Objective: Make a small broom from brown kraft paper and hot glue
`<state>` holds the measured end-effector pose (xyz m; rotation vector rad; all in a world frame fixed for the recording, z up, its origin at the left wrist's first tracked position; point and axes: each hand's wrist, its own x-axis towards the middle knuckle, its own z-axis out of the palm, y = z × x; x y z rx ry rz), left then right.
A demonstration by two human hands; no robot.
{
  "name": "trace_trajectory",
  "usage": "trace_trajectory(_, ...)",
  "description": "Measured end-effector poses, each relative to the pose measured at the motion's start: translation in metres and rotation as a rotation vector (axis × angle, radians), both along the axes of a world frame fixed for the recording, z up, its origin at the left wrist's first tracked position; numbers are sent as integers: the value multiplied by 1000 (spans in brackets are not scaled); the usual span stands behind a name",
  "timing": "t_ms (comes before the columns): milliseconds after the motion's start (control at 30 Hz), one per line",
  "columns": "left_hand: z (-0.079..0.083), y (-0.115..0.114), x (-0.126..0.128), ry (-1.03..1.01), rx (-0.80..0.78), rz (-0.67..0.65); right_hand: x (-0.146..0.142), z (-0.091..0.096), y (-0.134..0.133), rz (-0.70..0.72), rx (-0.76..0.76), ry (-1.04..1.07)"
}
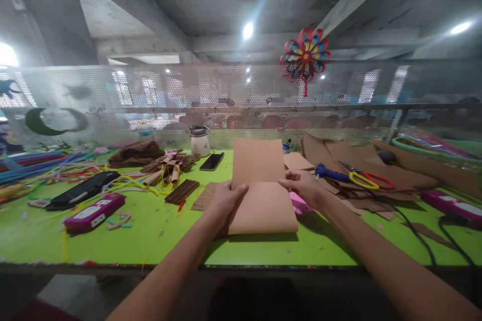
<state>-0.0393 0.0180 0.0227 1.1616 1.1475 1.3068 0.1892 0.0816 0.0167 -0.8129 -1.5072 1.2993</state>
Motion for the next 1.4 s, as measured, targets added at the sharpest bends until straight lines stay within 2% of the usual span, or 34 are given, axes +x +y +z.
trace_trajectory(200, 2, -4, 1, 88, 38, 52, -2, 6, -21, 172, -118, 24)
trace_trajectory(300, 1, -5, 1, 97, 75, 67, -2, 4, -23, 265, -144, 58)
trace_trajectory(533, -1, -4, 2, 29, 60, 6, -5, -5, -14, 110, -104, 32)
trace_trajectory(733, 1, -7, 3, -1, 7, -12, -6, -6, -13, 105, -99, 15)
trace_trajectory(1000, 0, -6, 4, -43, -31, -55, -7, -6, -11, 42, -10, -37)
trace_trajectory(1200, -2, -3, 3, 75, 21, 30, -8, -7, -11, -14, 13, -86)
trace_trajectory(1400, -8, 0, 2, 69, 35, 29, -8, -10, -9, -14, 30, -88)
